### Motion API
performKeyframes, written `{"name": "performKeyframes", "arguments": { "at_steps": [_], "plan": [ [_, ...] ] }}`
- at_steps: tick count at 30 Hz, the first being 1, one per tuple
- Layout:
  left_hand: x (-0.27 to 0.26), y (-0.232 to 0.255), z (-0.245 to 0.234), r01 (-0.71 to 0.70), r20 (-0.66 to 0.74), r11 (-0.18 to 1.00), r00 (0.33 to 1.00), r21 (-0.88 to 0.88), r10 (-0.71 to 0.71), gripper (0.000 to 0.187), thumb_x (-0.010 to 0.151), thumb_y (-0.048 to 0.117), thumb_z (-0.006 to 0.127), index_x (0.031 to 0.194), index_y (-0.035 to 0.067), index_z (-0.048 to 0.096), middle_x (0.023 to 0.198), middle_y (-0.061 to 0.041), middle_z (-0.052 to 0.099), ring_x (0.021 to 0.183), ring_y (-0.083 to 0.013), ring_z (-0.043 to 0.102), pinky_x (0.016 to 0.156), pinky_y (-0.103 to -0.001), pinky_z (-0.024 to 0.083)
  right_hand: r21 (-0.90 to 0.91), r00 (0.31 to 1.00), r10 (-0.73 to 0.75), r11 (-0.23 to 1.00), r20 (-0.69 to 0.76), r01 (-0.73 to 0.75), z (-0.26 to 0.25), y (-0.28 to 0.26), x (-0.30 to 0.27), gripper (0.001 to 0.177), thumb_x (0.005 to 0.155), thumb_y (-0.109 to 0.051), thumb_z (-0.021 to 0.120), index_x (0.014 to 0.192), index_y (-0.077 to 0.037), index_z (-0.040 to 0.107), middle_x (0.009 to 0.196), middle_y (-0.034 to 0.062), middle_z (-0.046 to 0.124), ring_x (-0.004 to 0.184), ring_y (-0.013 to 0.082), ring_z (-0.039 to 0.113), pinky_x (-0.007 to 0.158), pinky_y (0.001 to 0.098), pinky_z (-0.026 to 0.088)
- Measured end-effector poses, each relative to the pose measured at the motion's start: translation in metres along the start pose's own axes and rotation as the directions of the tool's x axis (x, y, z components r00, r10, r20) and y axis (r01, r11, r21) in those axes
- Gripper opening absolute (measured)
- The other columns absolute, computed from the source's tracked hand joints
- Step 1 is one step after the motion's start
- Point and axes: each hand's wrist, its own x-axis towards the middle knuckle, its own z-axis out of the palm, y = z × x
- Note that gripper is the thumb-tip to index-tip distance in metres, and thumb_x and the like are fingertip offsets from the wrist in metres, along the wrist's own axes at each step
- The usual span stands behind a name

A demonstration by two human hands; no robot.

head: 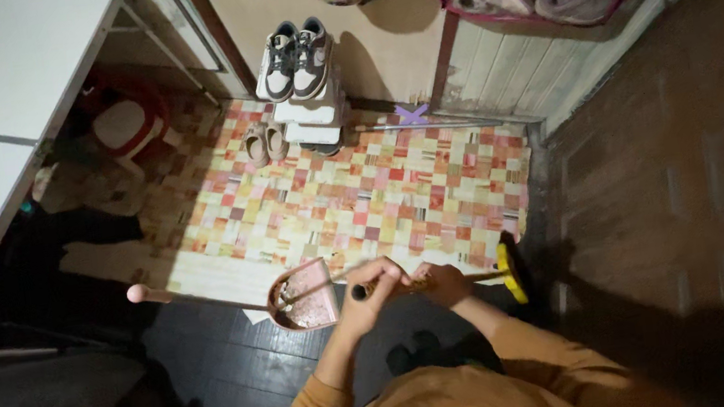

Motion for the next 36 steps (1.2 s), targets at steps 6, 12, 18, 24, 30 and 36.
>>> {"name": "performKeyframes", "arguments": {
  "at_steps": [6,12,18,24,30,36],
  "plan": [
    [0.026,0.077,0.005,0.018,0.031,0.996,0.999,-0.086,-0.016,0.013,0.101,0.009,0.06,0.093,0.0,0.064,0.092,-0.005,0.073,0.09,-0.0106,0.068,0.082,-0.026,0.055,0.269,0.994,-0.097,0.957,-0.044,0.105,-0.017,-0.065,0.015,0.01,0.09,-0.014,0.066,0.091,-0.006,0.062,0.082,0.0107,0.069,0.08,0.0237,0.066,0.072,0.0361,0.055],
    [0.044,0.159,0.028,-0.031,0.151,1.0,0.988,0.002,0.03,0.014,0.102,0.009,0.061,0.091,0.001,0.065,0.089,-0.005,0.074,0.077,-0.0116,0.069,0.071,-0.028,0.056,0.594,0.95,-0.308,0.774,0.047,0.221,-0.041,-0.142,0.029,0.011,0.092,-0.015,0.067,0.099,-0.008,0.069,0.09,0.0034,0.072,0.084,0.0151,0.068,0.073,0.0307,0.053],
    [0.054,0.199,0.049,-0.268,0.222,0.93,0.951,0.252,0.214,0.009,0.093,0.009,0.073,0.086,0.004,0.069,0.078,-0.008,0.07,0.07,-0.0188,0.066,0.064,-0.032,0.05,0.572,0.889,-0.451,0.751,0.082,0.329,-0.079,-0.164,0.035,0.013,0.094,-0.02,0.067,0.097,-0.008,0.069,0.088,0.0045,0.072,0.082,0.018,0.069,0.072,0.0328,0.054],
    [0.05,0.196,0.04,-0.344,0.204,0.939,0.919,-0.006,0.338,0.014,0.104,0.014,0.068,0.096,0.003,0.064,0.095,-0.009,0.074,0.083,-0.0191,0.071,0.076,-0.032,0.056,0.41,0.885,-0.46,0.823,0.075,0.393,-0.101,-0.145,0.046,0.017,0.096,-0.025,0.067,0.094,-0.008,0.068,0.086,0.0057,0.071,0.081,0.021,0.07,0.071,0.0348,0.055],
    [0.036,0.103,0.052,-0.036,-0.072,0.998,0.997,0.043,0.039,0.022,0.104,0.015,0.064,0.089,0.0,0.072,0.073,-0.004,0.065,0.062,-0.0095,0.055,0.057,-0.026,0.043,0.074,0.949,-0.31,0.947,-0.055,0.313,-0.114,-0.035,0.029,0.023,0.097,-0.03,0.067,0.092,-0.008,0.068,0.085,0.0069,0.071,0.079,0.0239,0.071,0.071,0.0369,0.056],
    [0.055,0.001,0.111,-0.021,0.076,0.983,0.996,-0.183,0.036,0.017,0.104,0.016,0.057,0.097,0.004,0.066,0.09,0.0,0.07,0.07,-0.0064,0.058,0.062,-0.023,0.047,-0.143,0.906,-0.424,0.895,0.025,0.423,-0.112,0.071,0.011,0.025,0.097,-0.031,0.064,0.099,-0.007,0.069,0.089,0.0104,0.072,0.081,0.0299,0.071,0.069,0.0402,0.056]
  ]
}}
